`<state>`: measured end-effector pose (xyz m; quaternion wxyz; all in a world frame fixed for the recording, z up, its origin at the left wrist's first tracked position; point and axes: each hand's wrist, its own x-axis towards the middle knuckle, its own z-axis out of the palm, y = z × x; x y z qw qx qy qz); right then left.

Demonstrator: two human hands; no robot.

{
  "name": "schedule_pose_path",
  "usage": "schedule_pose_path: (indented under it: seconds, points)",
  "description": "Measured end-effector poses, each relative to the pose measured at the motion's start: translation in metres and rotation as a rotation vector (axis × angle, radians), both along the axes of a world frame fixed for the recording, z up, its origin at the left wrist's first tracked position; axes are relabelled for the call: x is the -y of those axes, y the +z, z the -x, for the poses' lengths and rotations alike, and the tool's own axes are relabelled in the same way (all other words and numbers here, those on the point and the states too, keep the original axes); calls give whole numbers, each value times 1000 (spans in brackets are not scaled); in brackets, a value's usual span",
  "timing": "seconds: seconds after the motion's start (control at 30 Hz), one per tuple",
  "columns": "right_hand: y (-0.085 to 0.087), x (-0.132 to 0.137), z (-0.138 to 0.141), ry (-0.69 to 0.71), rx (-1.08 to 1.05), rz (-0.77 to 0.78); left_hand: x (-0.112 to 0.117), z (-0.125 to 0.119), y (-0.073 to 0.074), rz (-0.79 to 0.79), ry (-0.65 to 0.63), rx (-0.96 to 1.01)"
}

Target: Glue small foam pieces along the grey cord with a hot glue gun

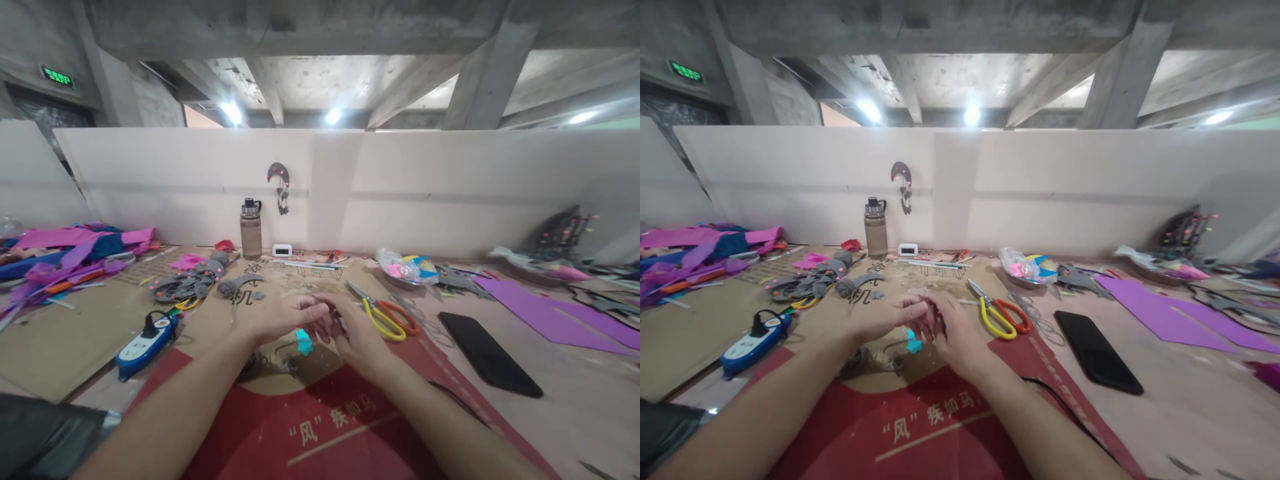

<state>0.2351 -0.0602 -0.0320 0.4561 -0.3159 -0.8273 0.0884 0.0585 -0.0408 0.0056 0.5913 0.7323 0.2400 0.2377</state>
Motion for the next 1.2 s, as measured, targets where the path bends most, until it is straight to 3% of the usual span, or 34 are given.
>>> schedule_pose_path:
  seconds: [0.33,0.6,0.8,1.2]
  points:
    - [-1,-3,-1,-129,-39,0,-6,0,-9,3,295,65]
    - [-3,-6,-2,-259,-6,125,-2,-11,-17,6,364,39]
    - [-4,-7,7,-204,-42,217,-3,-16,-20,2,453,227]
    - [23,-10,32,-138,-159,386,-6,-7,-8,-11,556,386]
